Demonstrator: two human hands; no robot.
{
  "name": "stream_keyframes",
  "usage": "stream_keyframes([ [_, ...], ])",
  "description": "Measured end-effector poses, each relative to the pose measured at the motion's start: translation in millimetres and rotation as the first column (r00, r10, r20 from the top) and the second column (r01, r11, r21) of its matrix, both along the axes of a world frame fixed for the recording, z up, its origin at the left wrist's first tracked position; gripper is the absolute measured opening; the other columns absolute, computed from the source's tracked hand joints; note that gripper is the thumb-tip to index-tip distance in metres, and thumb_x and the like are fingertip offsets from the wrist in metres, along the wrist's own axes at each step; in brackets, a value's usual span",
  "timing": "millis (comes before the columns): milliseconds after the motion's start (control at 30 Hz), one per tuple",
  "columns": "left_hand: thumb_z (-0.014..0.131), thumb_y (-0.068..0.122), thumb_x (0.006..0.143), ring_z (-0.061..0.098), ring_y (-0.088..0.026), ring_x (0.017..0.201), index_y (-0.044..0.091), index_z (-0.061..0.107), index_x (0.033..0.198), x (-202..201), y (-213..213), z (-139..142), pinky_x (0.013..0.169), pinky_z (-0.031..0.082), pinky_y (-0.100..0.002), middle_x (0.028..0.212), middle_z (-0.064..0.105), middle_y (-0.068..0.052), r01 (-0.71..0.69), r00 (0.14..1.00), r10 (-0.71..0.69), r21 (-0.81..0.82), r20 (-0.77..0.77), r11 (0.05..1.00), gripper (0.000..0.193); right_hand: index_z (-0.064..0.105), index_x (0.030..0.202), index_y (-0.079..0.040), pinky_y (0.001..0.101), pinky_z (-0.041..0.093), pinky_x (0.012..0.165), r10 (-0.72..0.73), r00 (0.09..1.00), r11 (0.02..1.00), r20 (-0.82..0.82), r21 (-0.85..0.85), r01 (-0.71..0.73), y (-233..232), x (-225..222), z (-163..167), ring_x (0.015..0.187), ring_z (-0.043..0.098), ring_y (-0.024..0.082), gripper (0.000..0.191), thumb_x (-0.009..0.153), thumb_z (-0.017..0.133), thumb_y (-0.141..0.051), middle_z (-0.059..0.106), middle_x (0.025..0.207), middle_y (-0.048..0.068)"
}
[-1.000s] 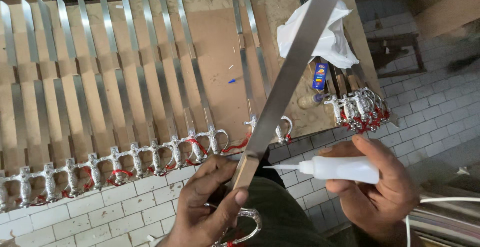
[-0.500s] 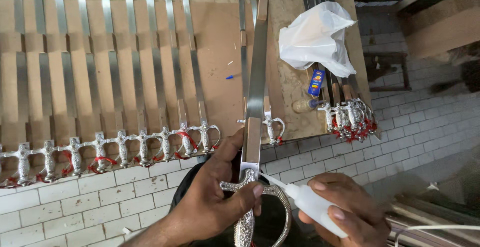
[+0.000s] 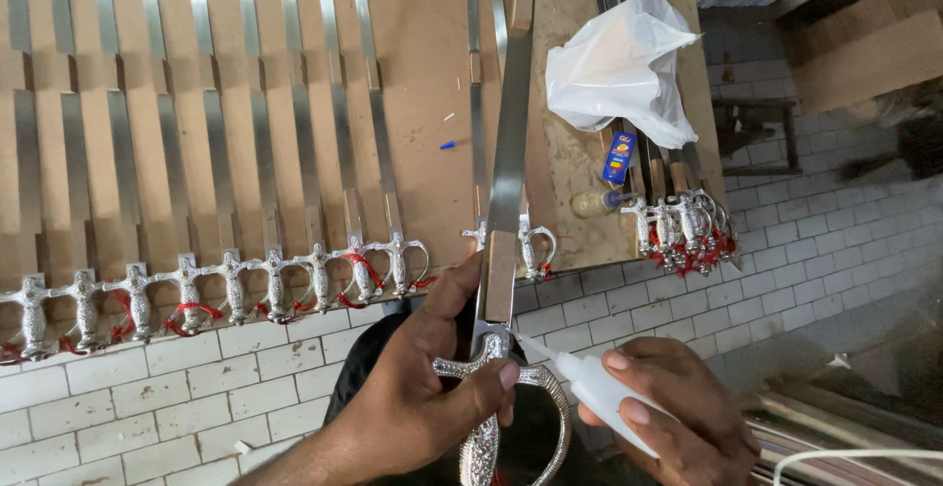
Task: The person applies glue from a small bottle to the tang of several decorative swords and places each sword on a wooden board. The person also cuts a white plastic strip with scissors and briefly handles a plastic bag before returning to the gluing task.
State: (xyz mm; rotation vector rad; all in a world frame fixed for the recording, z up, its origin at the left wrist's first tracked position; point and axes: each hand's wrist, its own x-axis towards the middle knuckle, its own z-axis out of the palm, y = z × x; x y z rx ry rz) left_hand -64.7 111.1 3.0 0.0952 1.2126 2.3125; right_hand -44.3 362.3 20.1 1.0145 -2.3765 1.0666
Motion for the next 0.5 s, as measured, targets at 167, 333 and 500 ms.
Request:
stream_keyframes([
  [167,0.066,0.009,0.094,0.063,-0.010,0.075,0.005,0.039,0.158,-6.5,0.1,-3.8,0.055,0.054,-0.027,0.106,0.067,-0.011,-0.106,0.970,0.105,-0.007,0.221,0.994,0.069,0.050,0.132,-0.005,0.0420,0.068,0.085,-0.023,1.000,0.986,-0.016,-0.163,0.020,10.9,-8.8,-25.6,0.101,0.075,0.028,0.055,0.086,0.080,-0.007,0.066,0.118,0.017],
  [333,0.069,0.021,0.087,0.060,-0.008,0.068,0.011,0.069,0.135,-19.8,-4.3,-7.2,0.038,0.043,-0.025,0.088,0.073,-0.001,-0.170,0.850,0.298,-0.311,0.434,0.935,0.049,0.050,0.140,-0.006,0.0291,0.064,0.075,-0.314,0.924,0.817,0.218,-0.433,0.380,2.1,7.1,-49.9,0.091,0.073,0.019,0.047,0.099,0.074,-0.008,0.069,0.118,0.022],
  [500,0.069,0.020,0.089,0.063,-0.003,0.074,0.012,0.073,0.131,-18.8,-15.2,-16.5,0.041,0.045,-0.023,0.085,0.072,0.000,-0.148,0.875,0.308,-0.402,0.372,0.904,0.043,0.052,0.143,-0.003,0.0322,0.061,0.078,-0.174,0.898,0.675,0.405,-0.614,0.408,3.4,6.7,-65.5,0.082,0.069,0.017,0.046,0.103,0.073,-0.010,0.071,0.115,0.023],
])
